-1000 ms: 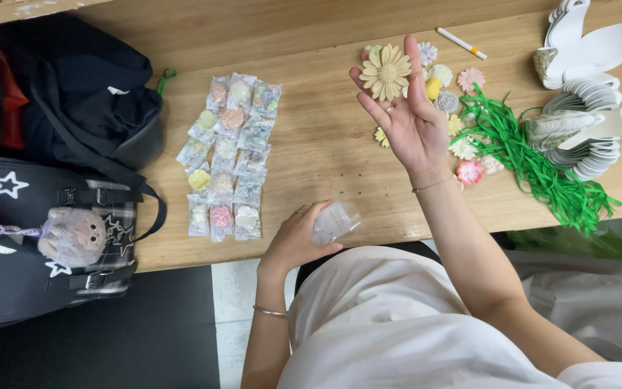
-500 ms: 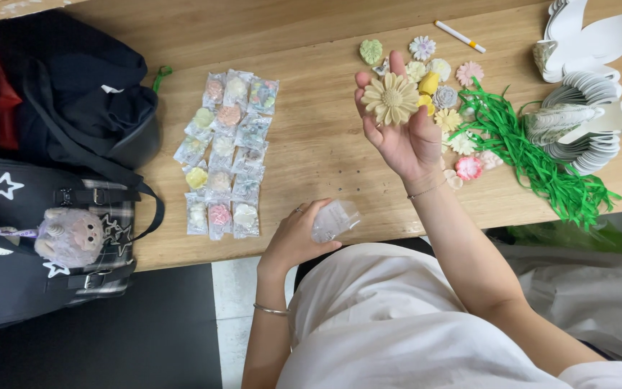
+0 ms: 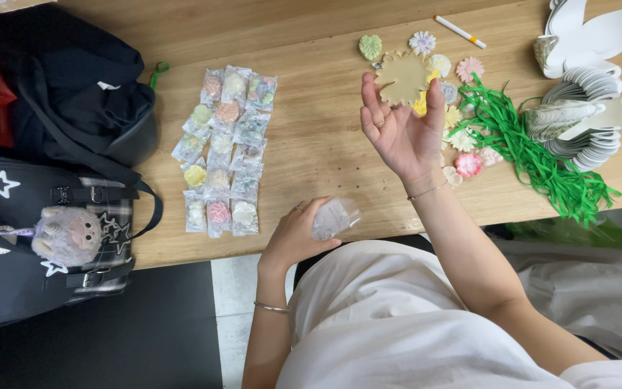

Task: Packaging small decorative flower-shaped objects into plastic bags and adding labels.

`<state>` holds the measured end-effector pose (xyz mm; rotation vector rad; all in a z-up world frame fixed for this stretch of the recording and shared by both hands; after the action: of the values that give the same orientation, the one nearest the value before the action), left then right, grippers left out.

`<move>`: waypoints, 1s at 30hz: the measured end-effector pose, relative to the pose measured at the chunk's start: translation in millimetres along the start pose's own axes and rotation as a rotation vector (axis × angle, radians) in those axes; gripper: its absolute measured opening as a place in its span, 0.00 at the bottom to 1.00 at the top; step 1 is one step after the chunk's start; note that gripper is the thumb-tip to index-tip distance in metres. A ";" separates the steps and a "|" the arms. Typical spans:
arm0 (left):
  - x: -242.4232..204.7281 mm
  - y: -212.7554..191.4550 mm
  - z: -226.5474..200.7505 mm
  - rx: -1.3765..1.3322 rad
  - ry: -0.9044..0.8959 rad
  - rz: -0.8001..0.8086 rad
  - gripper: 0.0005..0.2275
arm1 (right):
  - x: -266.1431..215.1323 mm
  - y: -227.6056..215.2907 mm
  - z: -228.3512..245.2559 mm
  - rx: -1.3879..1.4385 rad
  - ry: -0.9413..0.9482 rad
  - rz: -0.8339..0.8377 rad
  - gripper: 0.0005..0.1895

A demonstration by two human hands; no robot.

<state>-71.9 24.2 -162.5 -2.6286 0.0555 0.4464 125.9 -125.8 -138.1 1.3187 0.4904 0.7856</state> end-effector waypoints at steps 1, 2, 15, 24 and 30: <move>-0.3 -0.3 -1.0 0.000 0.000 0.000 0.38 | -0.1 0.3 0.0 0.000 0.000 0.000 0.42; -0.6 -0.5 -1.4 -0.003 -0.015 0.003 0.38 | -0.2 0.3 -0.3 -0.007 0.007 -0.010 0.42; -2.1 -0.1 1.0 -0.012 0.007 -0.014 0.37 | -2.3 11.9 -8.9 0.073 0.066 0.063 0.43; -1.6 0.2 2.6 -0.005 0.035 -0.024 0.37 | -4.8 20.2 -11.6 0.057 0.091 0.082 0.44; -2.9 0.4 2.3 -0.013 -0.002 -0.011 0.37 | -4.9 19.9 -14.1 -0.073 0.085 0.076 0.44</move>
<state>-75.4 24.9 -163.7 -2.6403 0.0378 0.4466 108.0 -119.0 -122.2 1.2459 0.4770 0.9177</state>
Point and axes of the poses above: each hand's wrist, its own x-axis towards the middle knuckle, its own y-axis out of the palm, z = x × y, the point moved 4 cm from there along x, towards the middle knuckle, and after that the axes turned 12 degrees about -x, right-handed, at the moved point
